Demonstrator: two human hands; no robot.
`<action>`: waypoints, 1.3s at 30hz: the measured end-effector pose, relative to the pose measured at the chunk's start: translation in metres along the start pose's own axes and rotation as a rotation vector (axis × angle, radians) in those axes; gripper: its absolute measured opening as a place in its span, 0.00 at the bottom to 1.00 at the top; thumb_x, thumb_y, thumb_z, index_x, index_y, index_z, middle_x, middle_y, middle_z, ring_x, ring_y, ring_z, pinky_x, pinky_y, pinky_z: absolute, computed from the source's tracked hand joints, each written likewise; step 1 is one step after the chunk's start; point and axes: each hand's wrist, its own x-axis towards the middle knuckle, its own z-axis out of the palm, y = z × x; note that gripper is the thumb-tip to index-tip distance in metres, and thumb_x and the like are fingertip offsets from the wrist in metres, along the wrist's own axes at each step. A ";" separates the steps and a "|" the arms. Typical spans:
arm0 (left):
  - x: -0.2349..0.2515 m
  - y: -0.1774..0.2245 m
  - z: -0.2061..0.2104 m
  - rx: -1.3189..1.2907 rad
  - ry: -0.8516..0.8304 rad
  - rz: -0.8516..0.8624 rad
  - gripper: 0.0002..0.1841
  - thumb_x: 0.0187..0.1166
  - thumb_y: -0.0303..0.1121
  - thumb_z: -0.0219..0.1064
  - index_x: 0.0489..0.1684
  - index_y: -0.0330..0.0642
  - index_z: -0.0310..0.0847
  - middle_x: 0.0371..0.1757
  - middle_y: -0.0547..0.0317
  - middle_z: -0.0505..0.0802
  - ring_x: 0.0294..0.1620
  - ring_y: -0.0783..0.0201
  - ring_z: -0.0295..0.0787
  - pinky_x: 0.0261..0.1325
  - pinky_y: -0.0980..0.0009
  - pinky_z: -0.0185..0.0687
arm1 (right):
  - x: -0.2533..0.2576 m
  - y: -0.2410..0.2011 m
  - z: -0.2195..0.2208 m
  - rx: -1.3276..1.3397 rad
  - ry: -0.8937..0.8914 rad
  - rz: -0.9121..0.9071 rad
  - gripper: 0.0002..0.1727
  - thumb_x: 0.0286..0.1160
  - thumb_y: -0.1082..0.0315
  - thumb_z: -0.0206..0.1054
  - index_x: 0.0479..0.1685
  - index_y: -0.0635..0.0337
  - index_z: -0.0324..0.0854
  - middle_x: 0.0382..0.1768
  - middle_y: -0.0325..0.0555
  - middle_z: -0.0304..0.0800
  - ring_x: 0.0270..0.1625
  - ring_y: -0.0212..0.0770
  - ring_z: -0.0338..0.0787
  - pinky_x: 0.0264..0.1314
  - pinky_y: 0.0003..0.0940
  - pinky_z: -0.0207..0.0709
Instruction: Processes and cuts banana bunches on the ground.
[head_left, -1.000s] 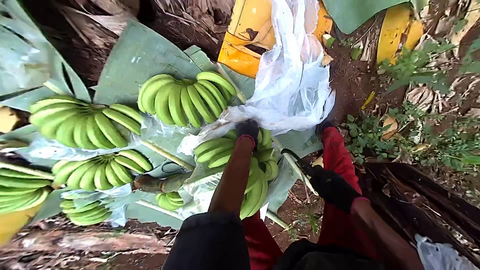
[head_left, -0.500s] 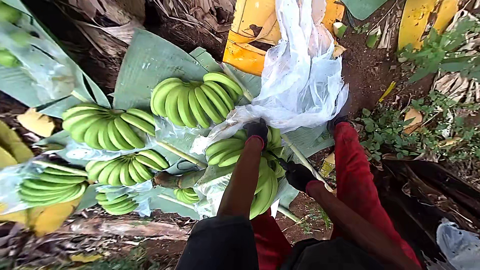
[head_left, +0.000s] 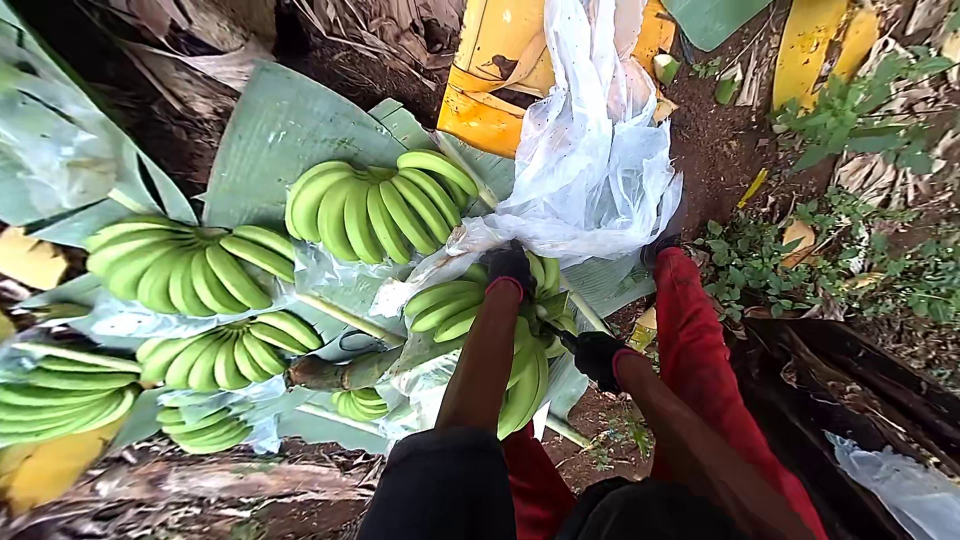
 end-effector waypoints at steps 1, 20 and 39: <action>0.003 0.001 -0.003 -0.010 0.001 0.003 0.51 0.52 0.60 0.81 0.78 0.38 0.71 0.58 0.35 0.90 0.63 0.33 0.87 0.62 0.32 0.78 | -0.010 0.015 -0.002 0.034 0.059 -0.020 0.20 0.86 0.58 0.56 0.68 0.59 0.76 0.49 0.56 0.88 0.42 0.51 0.91 0.46 0.52 0.85; -0.053 0.025 0.003 0.069 0.567 0.999 0.18 0.81 0.24 0.63 0.68 0.46 0.82 0.64 0.45 0.90 0.66 0.41 0.87 0.68 0.43 0.82 | 0.005 0.159 0.028 1.437 0.515 -0.459 0.14 0.86 0.65 0.57 0.62 0.64 0.74 0.15 0.40 0.75 0.11 0.36 0.77 0.13 0.35 0.78; -0.001 0.062 -0.041 0.355 -0.123 0.595 0.15 0.89 0.26 0.51 0.61 0.33 0.83 0.65 0.36 0.89 0.73 0.35 0.80 0.78 0.36 0.68 | 0.020 0.195 0.025 1.591 0.280 -0.729 0.28 0.82 0.48 0.62 0.69 0.62 0.70 0.22 0.45 0.84 0.18 0.43 0.87 0.22 0.41 0.87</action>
